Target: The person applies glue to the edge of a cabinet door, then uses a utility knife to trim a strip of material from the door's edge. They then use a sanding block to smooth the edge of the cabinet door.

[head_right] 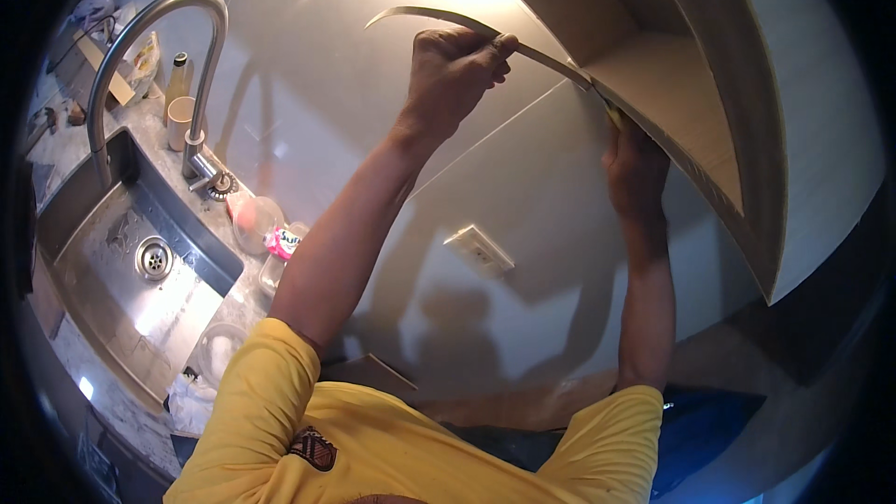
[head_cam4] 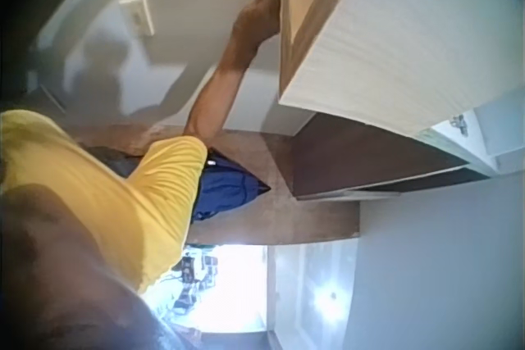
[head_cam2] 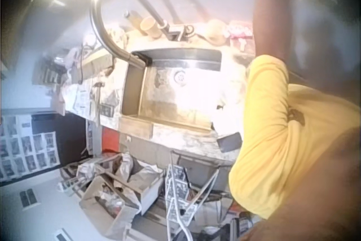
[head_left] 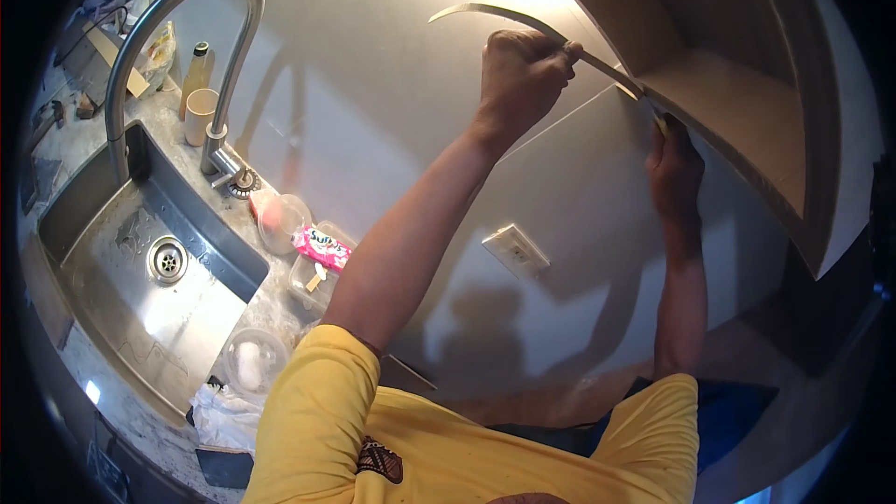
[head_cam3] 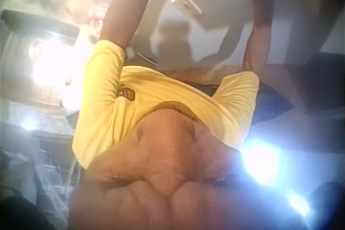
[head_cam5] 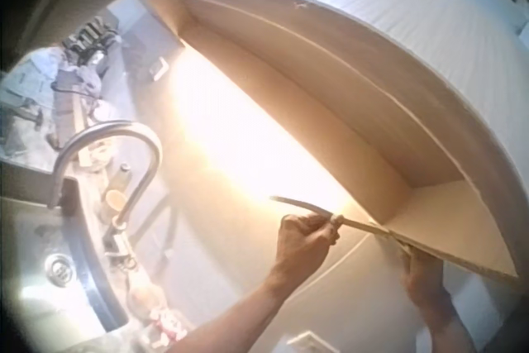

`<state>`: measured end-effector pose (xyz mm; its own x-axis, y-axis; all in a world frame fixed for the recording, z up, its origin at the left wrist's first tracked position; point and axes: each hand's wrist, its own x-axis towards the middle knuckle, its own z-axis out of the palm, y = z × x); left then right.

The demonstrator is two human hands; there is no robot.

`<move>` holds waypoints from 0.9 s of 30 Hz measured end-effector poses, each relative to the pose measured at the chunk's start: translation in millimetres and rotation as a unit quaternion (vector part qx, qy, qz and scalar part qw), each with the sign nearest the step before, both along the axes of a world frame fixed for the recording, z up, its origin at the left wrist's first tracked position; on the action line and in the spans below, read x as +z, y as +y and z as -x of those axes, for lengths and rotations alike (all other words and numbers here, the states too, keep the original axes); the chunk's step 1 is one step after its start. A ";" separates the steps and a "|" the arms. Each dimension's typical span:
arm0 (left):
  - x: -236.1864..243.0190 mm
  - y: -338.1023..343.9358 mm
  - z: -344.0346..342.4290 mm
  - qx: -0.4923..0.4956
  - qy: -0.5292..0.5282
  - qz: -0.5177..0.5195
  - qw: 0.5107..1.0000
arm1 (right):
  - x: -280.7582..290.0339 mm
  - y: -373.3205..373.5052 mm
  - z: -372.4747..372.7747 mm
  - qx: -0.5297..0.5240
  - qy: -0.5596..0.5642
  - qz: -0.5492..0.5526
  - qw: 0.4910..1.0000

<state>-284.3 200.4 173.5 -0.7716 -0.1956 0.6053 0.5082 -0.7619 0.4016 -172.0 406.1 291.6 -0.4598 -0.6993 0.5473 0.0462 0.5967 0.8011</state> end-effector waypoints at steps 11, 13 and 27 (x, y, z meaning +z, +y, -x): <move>-6.0 -1.6 12.0 0.021 -0.007 0.014 1.000 | -11.6 -19.6 20.5 0.007 0.046 -0.007 0.999; -3.1 -6.0 11.5 0.059 0.002 0.042 0.997 | -4.8 -15.4 13.0 0.049 0.046 -0.053 0.996; -12.9 -2.3 20.3 0.058 -0.029 -0.029 0.997 | -7.4 -13.3 29.4 -0.002 0.028 -0.018 0.999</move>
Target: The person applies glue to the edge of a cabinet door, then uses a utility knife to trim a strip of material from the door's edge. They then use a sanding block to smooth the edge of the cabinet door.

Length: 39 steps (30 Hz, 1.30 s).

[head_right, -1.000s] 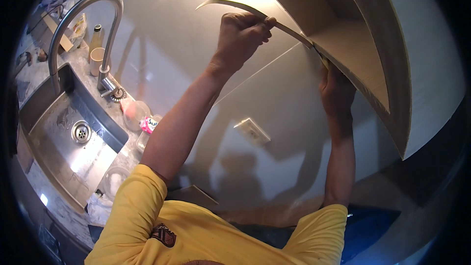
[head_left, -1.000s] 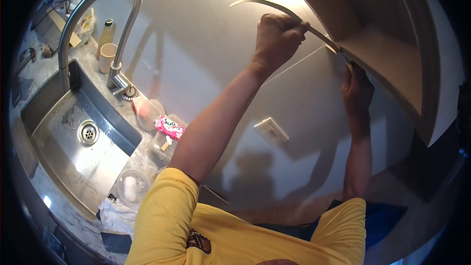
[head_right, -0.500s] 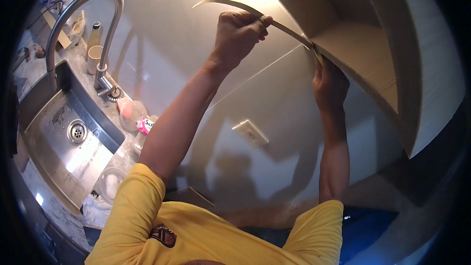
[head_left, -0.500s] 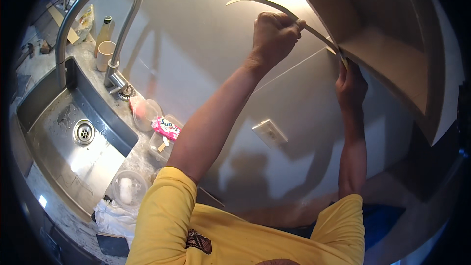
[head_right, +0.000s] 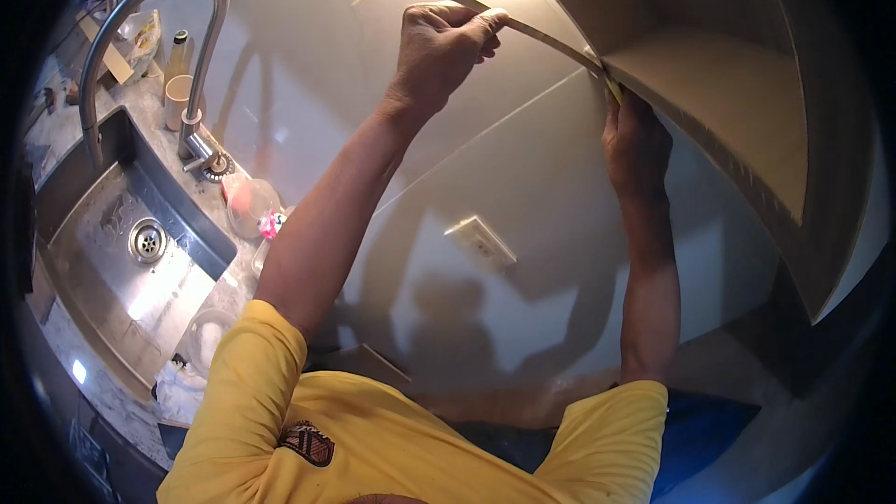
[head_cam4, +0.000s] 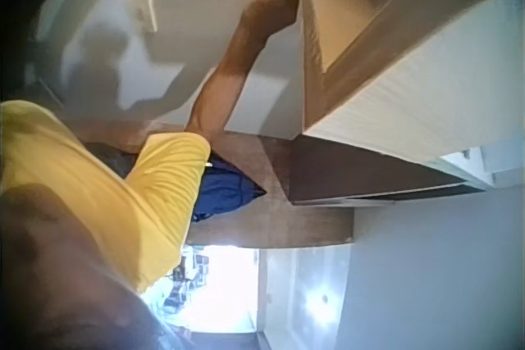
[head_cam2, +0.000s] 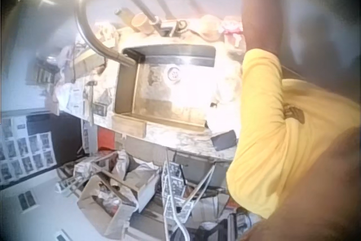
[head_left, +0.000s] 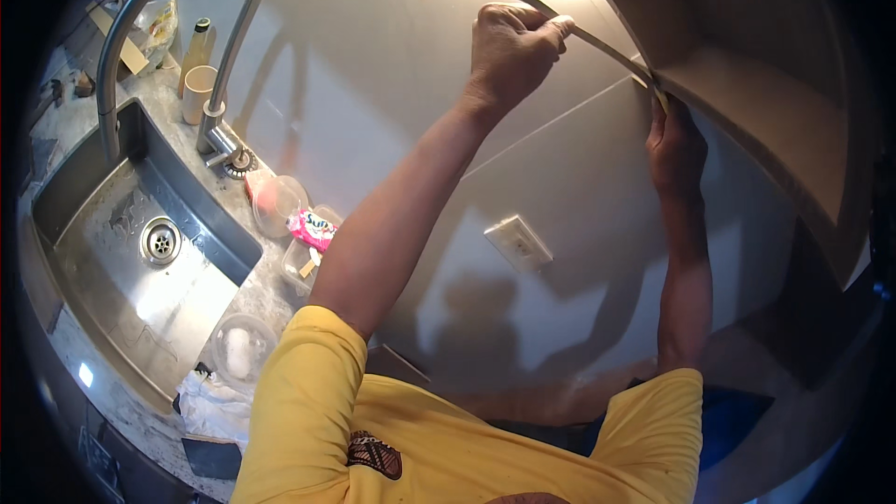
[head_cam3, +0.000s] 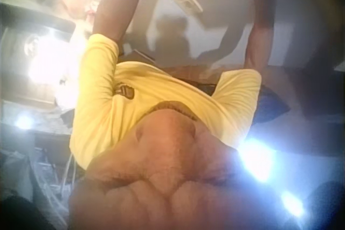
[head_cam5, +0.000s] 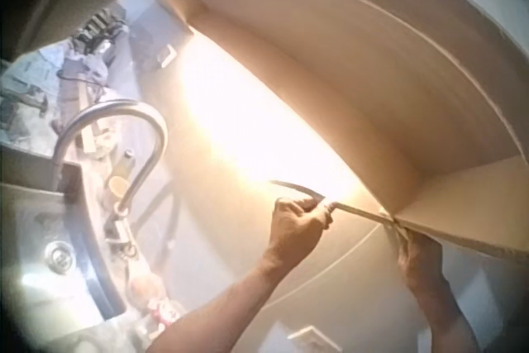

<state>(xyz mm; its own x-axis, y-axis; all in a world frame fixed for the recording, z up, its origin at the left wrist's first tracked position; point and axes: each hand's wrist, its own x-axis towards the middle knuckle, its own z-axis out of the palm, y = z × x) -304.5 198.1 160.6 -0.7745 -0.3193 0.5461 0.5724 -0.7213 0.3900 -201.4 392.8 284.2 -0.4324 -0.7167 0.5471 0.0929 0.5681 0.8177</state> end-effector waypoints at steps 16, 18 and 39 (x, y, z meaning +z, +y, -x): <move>-0.2 0.1 1.5 -0.052 -0.005 0.016 0.999 | 2.3 5.6 -8.1 0.015 -0.005 -0.007 1.000; -0.1 -1.1 2.1 -0.038 0.008 0.024 0.999 | 0.6 8.3 -4.5 0.016 0.004 -0.010 1.000; -0.5 -4.8 -2.8 -0.005 -0.013 0.037 0.999 | 1.0 11.5 -9.7 -0.028 0.007 -0.006 1.000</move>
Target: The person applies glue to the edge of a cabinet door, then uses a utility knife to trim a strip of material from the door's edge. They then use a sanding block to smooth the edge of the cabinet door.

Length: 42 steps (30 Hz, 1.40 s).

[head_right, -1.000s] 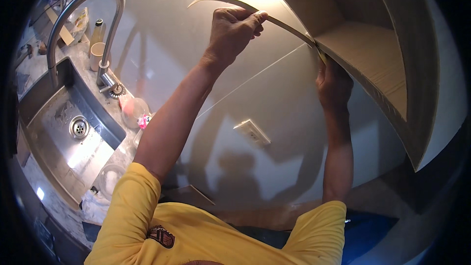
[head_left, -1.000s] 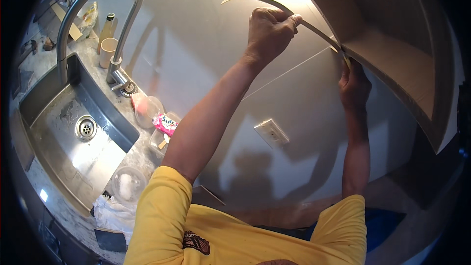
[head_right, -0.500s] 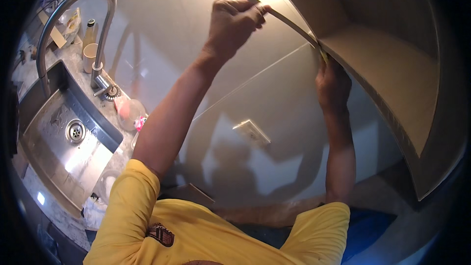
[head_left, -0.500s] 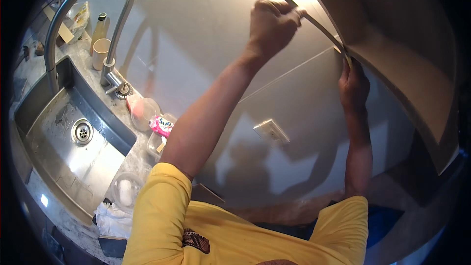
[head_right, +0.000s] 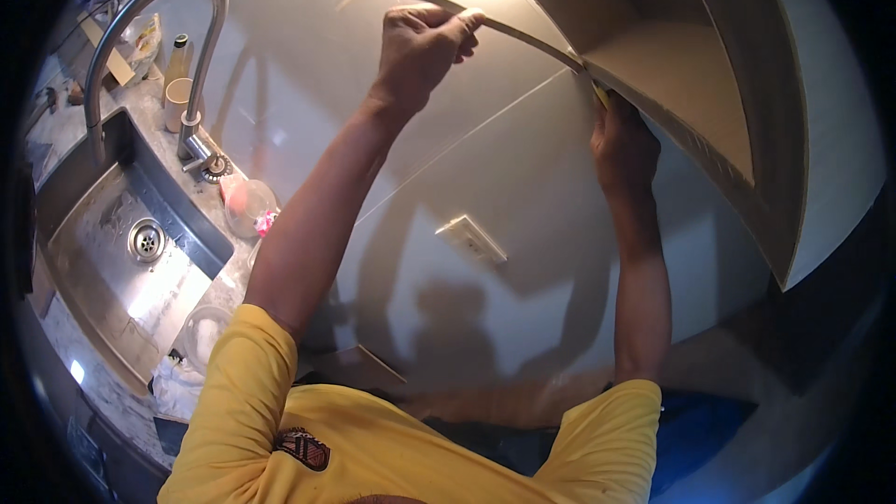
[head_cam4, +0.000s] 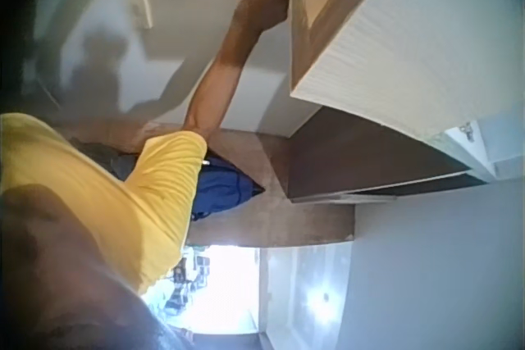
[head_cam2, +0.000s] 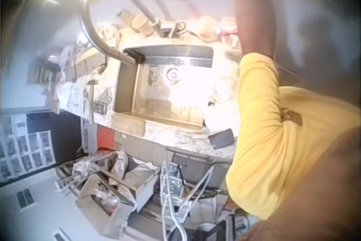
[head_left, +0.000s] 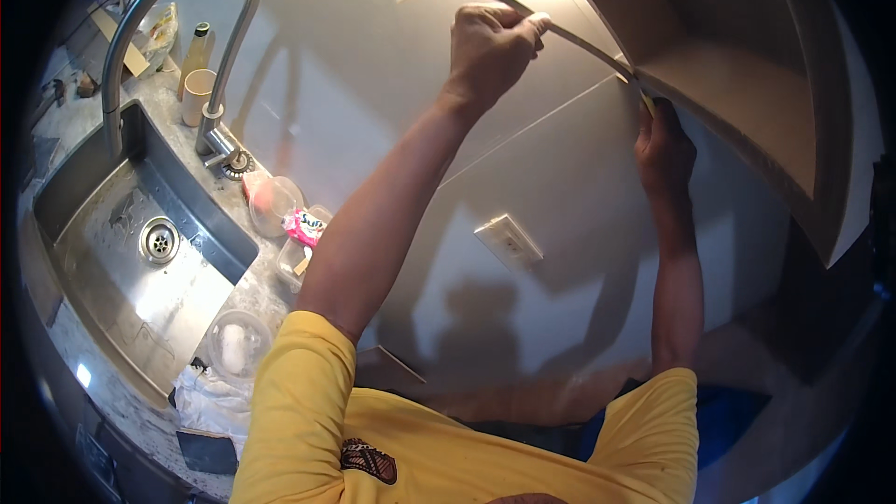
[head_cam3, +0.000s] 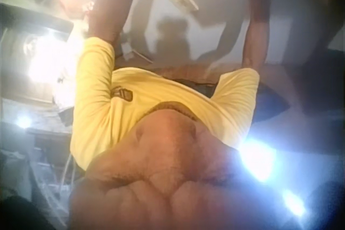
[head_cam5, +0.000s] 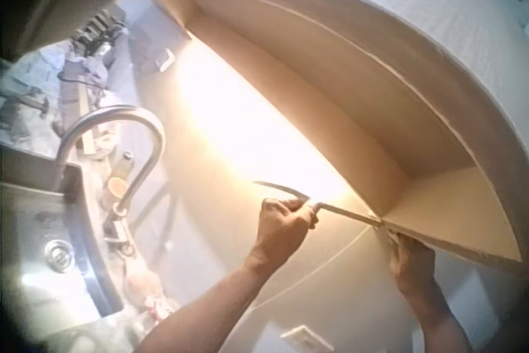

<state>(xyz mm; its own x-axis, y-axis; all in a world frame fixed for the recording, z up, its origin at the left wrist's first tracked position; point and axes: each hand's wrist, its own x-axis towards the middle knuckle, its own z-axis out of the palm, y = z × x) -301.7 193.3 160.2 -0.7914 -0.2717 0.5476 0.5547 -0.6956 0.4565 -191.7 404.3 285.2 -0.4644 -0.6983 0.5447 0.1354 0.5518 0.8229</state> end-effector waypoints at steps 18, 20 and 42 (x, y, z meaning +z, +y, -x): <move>5.3 -11.3 10.1 0.038 -0.032 0.026 0.998 | -0.3 -9.3 12.5 0.034 -0.006 -0.005 0.999; 5.6 -9.6 11.1 0.043 -0.029 0.030 0.998 | 1.8 -10.2 7.6 -0.003 -0.020 -0.003 1.000; 3.7 -10.1 17.6 0.054 -0.012 0.016 0.998 | -8.9 3.1 12.1 -0.020 0.003 0.033 0.999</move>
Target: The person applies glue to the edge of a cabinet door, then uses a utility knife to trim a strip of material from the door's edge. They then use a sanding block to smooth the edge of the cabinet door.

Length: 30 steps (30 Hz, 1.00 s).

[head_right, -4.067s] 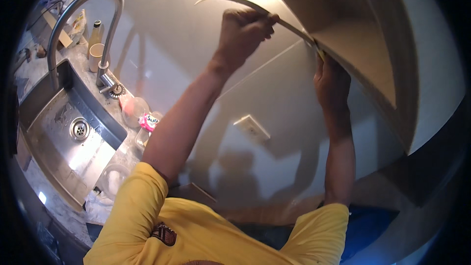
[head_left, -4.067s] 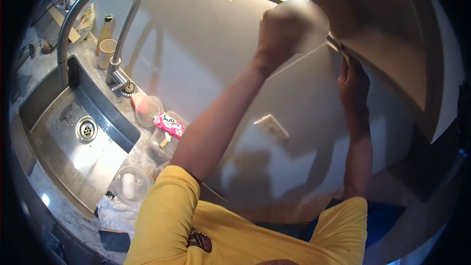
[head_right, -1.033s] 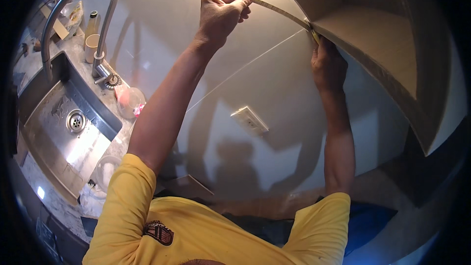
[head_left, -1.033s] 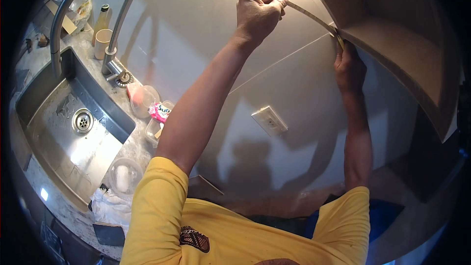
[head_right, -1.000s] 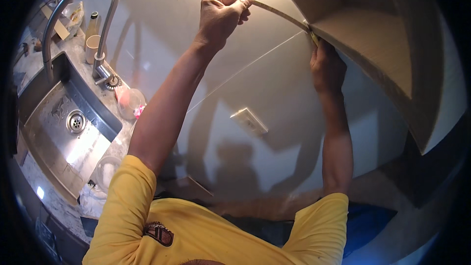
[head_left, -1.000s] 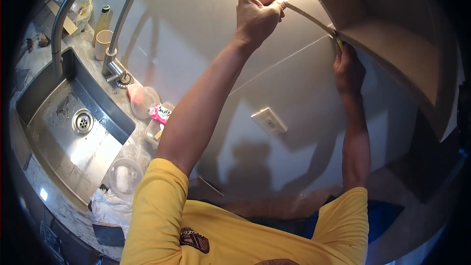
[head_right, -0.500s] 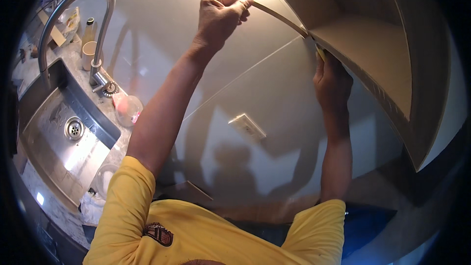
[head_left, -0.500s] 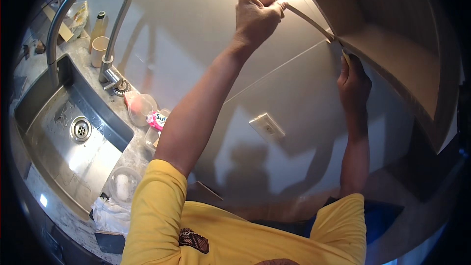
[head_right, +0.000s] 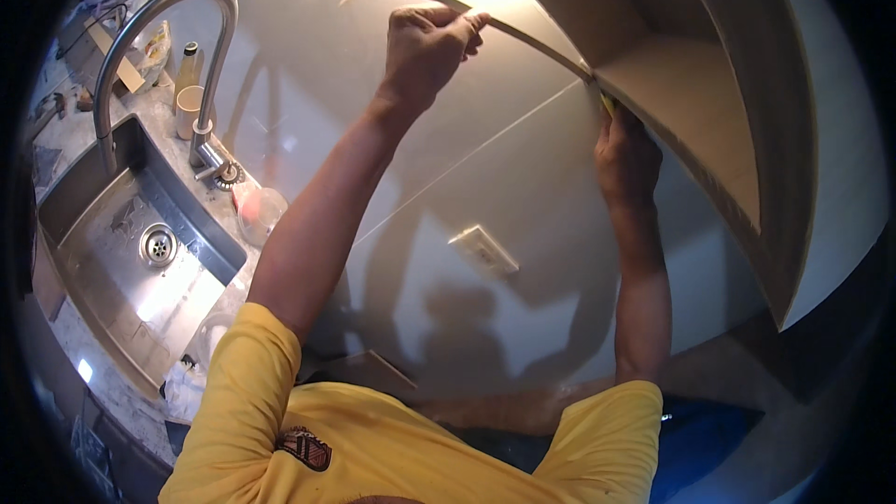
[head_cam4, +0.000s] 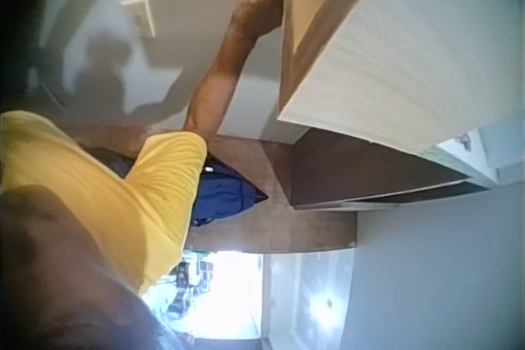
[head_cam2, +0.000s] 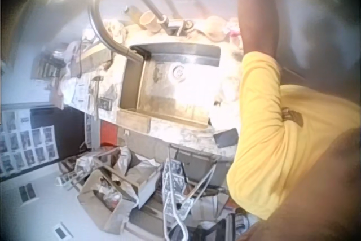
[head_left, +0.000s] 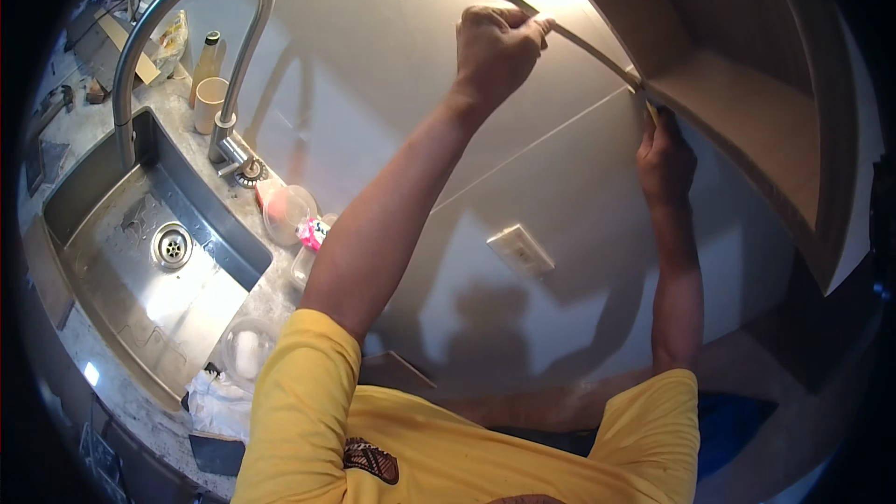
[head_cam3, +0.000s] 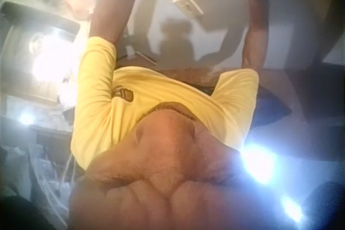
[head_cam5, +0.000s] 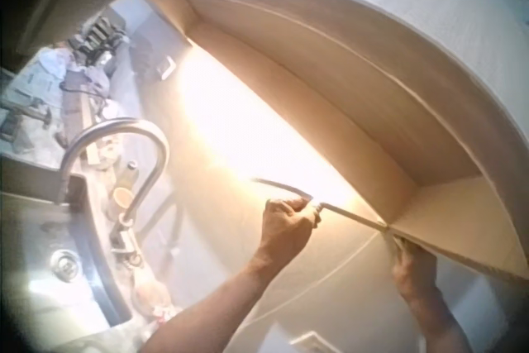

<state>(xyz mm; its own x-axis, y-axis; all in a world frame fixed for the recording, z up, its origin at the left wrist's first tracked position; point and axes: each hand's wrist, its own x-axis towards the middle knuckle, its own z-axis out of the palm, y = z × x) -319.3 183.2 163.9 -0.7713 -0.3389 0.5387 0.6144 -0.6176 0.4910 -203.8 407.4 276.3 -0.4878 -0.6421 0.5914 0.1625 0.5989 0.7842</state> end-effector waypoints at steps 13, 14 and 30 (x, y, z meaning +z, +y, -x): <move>2.0 -5.7 -9.3 -0.010 -0.027 -0.014 0.999 | 10.1 -4.0 -6.4 0.088 -0.039 -0.018 0.995; 2.4 -5.7 -10.4 -0.007 -0.035 -0.012 0.999 | 12.8 -5.3 -5.3 0.091 -0.048 -0.028 0.994; -1.9 -6.3 -6.6 -0.029 -0.055 -0.015 0.998 | 3.9 -28.8 1.1 -0.075 -0.066 0.072 0.992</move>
